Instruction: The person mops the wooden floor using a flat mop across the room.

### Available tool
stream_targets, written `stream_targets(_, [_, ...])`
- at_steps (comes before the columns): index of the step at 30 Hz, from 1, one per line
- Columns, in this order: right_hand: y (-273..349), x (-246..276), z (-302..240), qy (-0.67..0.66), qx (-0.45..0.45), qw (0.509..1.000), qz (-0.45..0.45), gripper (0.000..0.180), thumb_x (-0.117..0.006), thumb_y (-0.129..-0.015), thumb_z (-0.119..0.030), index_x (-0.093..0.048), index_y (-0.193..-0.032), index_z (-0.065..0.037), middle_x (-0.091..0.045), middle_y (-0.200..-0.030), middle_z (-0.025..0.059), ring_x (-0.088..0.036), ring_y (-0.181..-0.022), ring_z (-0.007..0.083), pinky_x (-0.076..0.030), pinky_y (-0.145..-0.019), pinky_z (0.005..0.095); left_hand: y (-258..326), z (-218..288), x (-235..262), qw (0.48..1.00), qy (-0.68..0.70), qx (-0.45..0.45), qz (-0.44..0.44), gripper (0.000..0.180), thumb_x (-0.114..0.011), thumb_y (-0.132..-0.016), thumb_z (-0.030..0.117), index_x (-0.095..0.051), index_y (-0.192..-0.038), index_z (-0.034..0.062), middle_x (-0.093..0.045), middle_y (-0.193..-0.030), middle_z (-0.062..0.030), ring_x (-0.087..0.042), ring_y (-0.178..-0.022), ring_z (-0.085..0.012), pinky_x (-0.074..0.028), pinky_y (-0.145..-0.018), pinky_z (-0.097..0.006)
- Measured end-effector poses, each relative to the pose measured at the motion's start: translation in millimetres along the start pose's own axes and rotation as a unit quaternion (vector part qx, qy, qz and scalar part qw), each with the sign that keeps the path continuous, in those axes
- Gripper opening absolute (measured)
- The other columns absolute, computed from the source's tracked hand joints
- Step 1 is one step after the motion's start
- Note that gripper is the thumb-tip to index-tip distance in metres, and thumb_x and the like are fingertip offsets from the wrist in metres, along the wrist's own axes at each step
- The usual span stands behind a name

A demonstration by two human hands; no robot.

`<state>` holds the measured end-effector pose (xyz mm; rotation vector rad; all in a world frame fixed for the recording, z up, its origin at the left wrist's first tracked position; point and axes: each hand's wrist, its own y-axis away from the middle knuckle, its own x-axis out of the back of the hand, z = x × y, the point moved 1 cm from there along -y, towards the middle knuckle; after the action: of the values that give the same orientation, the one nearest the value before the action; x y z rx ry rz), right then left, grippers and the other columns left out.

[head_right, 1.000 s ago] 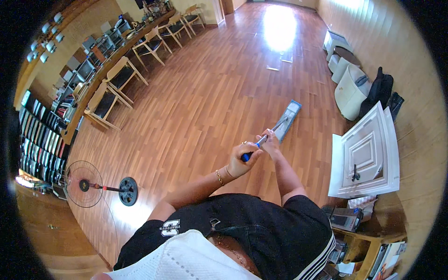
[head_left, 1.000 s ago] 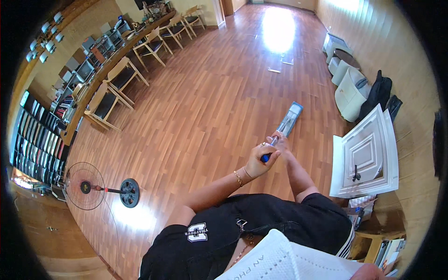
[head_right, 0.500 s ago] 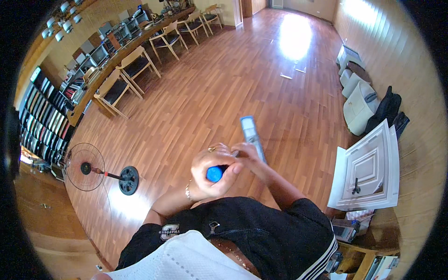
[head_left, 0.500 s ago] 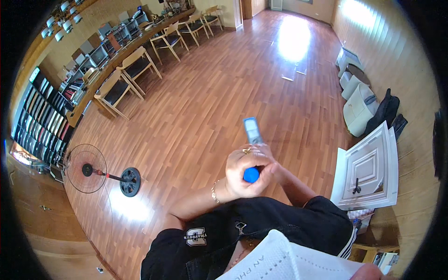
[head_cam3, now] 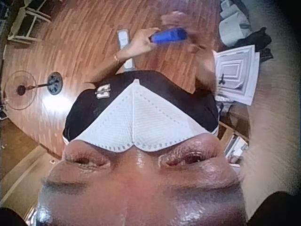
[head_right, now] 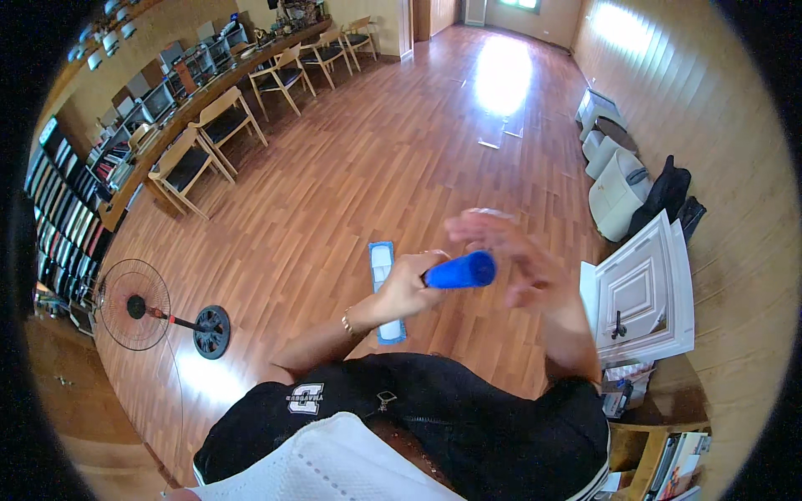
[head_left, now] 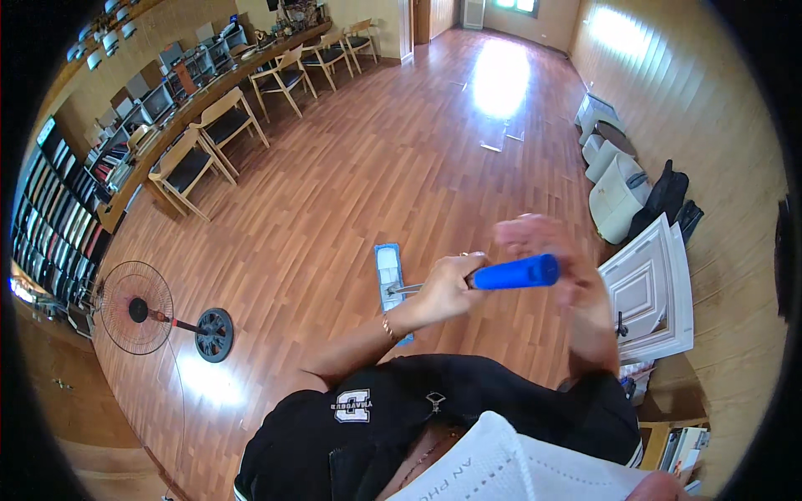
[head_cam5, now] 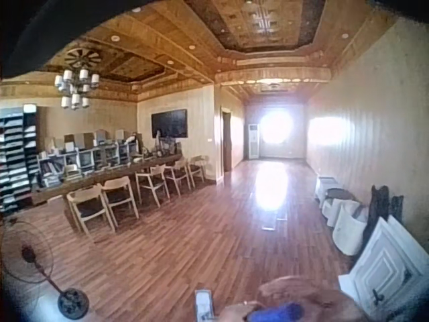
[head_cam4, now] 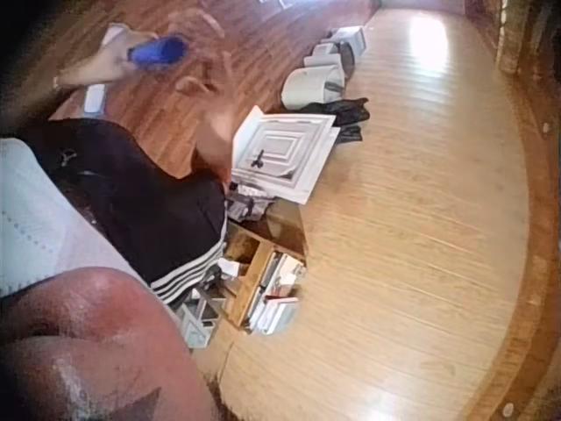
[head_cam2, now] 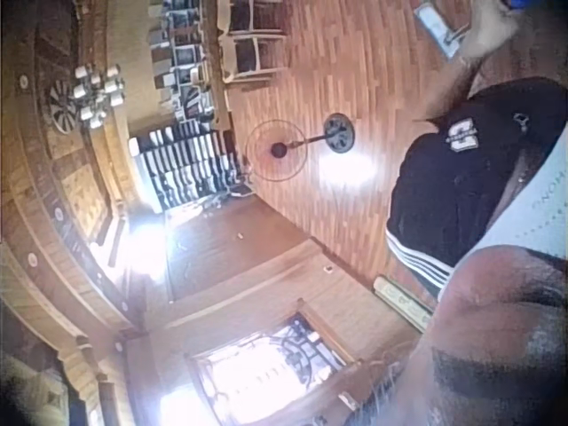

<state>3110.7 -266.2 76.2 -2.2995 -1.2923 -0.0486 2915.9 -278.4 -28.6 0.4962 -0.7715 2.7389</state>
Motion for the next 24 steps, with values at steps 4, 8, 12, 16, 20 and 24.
stream_targets(4, [-10, -18, -46, 0.254, 0.063, 0.96, 0.102, 0.042, -0.068, -0.084, -0.039, -0.061, -0.102, -0.002, -0.062, -0.11, 0.0169, -0.061, -0.107, 0.0297, -0.047, -0.09, 0.0399, 12, -94, -26, 0.991, -0.006, 0.096, -0.092, 0.027, -0.075, -0.076, 0.023, -0.06, -0.076, 0.0017, -0.055, -0.064, -0.016, -0.054, -0.06, -0.0266, -0.041, -0.058, -0.038])
stream_targets(8, [-13, -26, -40, 0.41, 0.108, 0.887, 0.184, 0.041, -0.061, -0.089, -0.038, -0.056, -0.066, -0.005, -0.065, -0.072, 0.011, -0.068, -0.078, 0.0306, -0.053, -0.072, 0.04, 20, -140, -31, 0.972, 0.072, 0.142, -0.17, 0.035, -0.076, -0.076, 0.03, -0.058, -0.073, 0.0004, -0.052, -0.062, -0.0138, -0.048, -0.057, -0.0194, -0.038, -0.056, -0.037])
stream_targets(12, [-13, -40, -25, 0.363, 0.193, 0.866, 0.285, 0.038, -0.065, -0.087, -0.032, -0.054, -0.064, -0.004, -0.062, -0.065, 0.0075, -0.067, -0.065, 0.0274, -0.051, -0.06, 0.0351, 44, -171, -41, 0.973, 0.089, 0.156, -0.144, 0.03, -0.074, -0.078, 0.026, -0.059, -0.073, -0.0001, -0.047, -0.061, -0.0101, -0.042, -0.059, -0.014, -0.036, -0.055, -0.034])
stream_targets(16, [-20, -57, -30, 0.365, 0.218, 0.868, 0.254, 0.044, -0.062, -0.088, -0.04, -0.054, -0.062, -0.006, -0.061, -0.062, 0.0053, -0.067, -0.062, 0.024, -0.052, -0.059, 0.0343, 64, -159, -38, 0.99, -0.054, 0.111, -0.066, 0.022, -0.071, -0.073, 0.022, -0.061, -0.072, 0.0019, -0.056, -0.066, -0.0181, -0.054, -0.061, -0.0306, -0.041, -0.058, -0.041])
stream_targets(20, [-40, -68, -32, 0.352, 0.249, 0.879, 0.204, 0.048, -0.064, -0.085, -0.046, -0.052, -0.059, -0.008, -0.061, -0.06, 0.0034, -0.067, -0.062, 0.0225, -0.052, -0.058, 0.0336, 91, -151, -22, 0.985, -0.087, 0.145, -0.02, 0.015, -0.068, -0.069, 0.016, -0.064, -0.074, 0.0031, -0.062, -0.073, -0.0182, -0.06, -0.074, -0.0369, -0.046, -0.064, -0.045])
stream_targets(24, [-60, -69, -27, 0.287, 0.289, 0.902, 0.144, 0.048, -0.062, -0.085, -0.048, -0.053, -0.061, -0.008, -0.061, -0.062, 0.0038, -0.067, -0.063, 0.0225, -0.052, -0.058, 0.0352, 123, -124, -1, 0.968, -0.118, 0.215, 0.06, 0.013, -0.068, -0.068, 0.015, -0.065, -0.075, 0.0039, -0.063, -0.075, -0.0173, -0.061, -0.076, -0.0377, -0.047, -0.066, -0.046])
